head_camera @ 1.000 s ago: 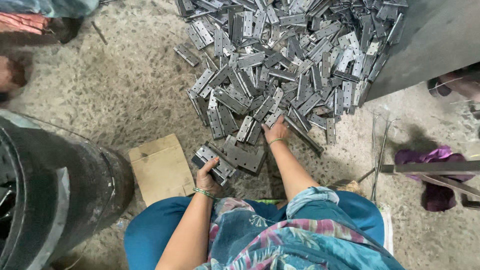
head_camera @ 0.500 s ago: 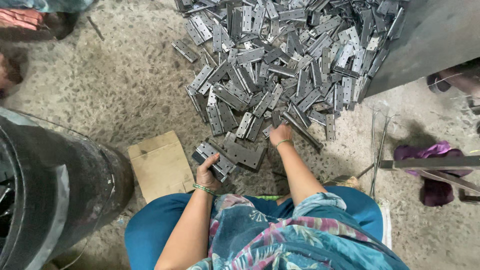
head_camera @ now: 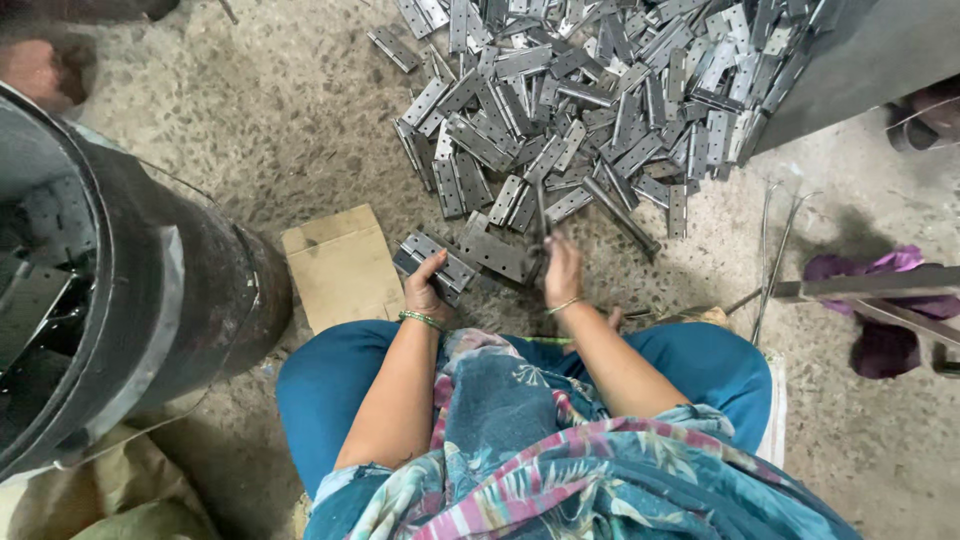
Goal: The person sits on the floor and assembles metal hinge components by hand. They pick up two flat metal plates and a cylindrical pin, align the plates, insert the pin through the holes, and then place the assembled hinge into a nearby bucket. This process is repeated continuously throughout the clip.
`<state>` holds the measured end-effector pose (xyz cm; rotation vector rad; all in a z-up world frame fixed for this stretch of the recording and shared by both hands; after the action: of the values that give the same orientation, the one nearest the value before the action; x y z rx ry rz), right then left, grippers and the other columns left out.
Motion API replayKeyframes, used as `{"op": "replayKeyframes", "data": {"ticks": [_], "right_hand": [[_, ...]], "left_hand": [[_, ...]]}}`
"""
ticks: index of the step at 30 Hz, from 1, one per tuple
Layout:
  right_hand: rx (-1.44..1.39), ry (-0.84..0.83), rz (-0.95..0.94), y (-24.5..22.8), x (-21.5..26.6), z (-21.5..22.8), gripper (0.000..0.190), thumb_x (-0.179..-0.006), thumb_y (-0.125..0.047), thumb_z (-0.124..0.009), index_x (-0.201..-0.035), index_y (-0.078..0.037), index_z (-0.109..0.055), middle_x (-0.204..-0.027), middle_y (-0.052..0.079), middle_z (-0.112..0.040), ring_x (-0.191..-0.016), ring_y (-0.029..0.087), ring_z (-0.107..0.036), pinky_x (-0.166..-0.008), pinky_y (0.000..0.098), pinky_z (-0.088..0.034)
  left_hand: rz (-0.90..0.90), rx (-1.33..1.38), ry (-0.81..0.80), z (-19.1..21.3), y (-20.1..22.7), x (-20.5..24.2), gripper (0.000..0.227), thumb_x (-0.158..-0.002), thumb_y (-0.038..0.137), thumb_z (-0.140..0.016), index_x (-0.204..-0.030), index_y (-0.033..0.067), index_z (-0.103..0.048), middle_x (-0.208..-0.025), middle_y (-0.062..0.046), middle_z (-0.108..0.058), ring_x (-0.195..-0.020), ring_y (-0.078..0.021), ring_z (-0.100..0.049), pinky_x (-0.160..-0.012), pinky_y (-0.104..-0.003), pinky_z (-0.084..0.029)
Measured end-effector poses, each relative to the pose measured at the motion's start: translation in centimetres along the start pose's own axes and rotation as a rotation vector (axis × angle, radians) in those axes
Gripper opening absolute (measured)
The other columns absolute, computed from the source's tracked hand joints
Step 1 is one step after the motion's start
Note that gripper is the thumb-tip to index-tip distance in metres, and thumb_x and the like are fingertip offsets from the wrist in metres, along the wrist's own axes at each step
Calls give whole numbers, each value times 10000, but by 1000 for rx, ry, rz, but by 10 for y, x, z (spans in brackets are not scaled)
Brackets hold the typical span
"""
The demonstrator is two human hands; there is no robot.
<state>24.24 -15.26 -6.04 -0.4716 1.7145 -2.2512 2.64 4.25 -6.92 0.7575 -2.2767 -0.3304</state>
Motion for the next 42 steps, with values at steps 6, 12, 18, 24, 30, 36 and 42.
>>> {"op": "replayKeyframes", "data": {"ticks": [6, 12, 18, 24, 30, 36, 42], "right_hand": [[96, -54, -207, 72, 19, -11, 430, -1057, -287, -535, -1024, 101, -718, -946, 223, -738, -865, 257, -652, -802, 404, -528], [349, -41, 141, 29, 23, -4, 275, -908, -143, -670, -1126, 21, -700, -958, 213, -757, -878, 292, -743, -790, 393, -569], [472, -36, -76, 36, 27, 6, 276, -761, -91, -793, -1025, -14, -772, -955, 182, -782, -874, 283, -754, -793, 392, -563], [241, -59, -40, 25, 12, 12, 255, -829, -52, -677, -1068, -15, -759, -960, 143, -795, -854, 230, -741, -797, 364, -576], [682, -32, -8, 26, 15, 15, 297, -823, -186, -775, -1062, -11, -757, -1000, 219, -762, -938, 387, -730, -843, 443, -568], [820, 60, 163, 18, 18, 4, 609, -673, -297, -953, -1100, 66, -716, -1046, 288, -716, -945, 454, -694, -811, 516, -548], [136, -40, -405, 58, 17, 9, 205, -809, -69, -846, -975, 38, -791, -924, 106, -789, -744, 169, -681, -697, 336, -538]], "left_hand": [[20, 13, 24, 1, 6, 16, 239, -741, 164, -819, -939, 101, -702, -879, -30, -701, -790, -210, -669, -754, -371, -548], [51, 4, -12, -15, 13, 43, 245, -765, 186, -826, -957, 108, -696, -878, -41, -709, -789, -227, -686, -743, -406, -571], [147, 70, -41, -23, 11, 54, 269, -777, 247, -812, -994, 132, -702, -901, -33, -719, -804, -232, -702, -754, -434, -596], [78, -6, -28, -26, 16, 54, 251, -774, 209, -816, -983, 141, -695, -898, -31, -713, -786, -225, -703, -722, -425, -600], [-2, -7, -55, -27, 18, 52, 237, -774, 139, -812, -976, 113, -692, -887, -40, -719, -772, -216, -701, -714, -389, -597], [-18, -24, -23, -23, 21, 53, 238, -774, 132, -815, -982, 112, -701, -897, -33, -722, -771, -205, -696, -701, -373, -584], [48, -4, -48, -23, 15, 46, 238, -793, 160, -810, -1001, 82, -725, -931, -46, -740, -814, -209, -706, -759, -360, -584]]}}
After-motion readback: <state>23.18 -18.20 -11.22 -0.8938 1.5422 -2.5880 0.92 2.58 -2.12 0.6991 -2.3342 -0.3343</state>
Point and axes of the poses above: each hand's wrist, its own x-axis away from the middle knuckle, its own z-axis out of the back of the hand, y = z × x, the point moved 7 cm from there along -x, towards the middle knuckle
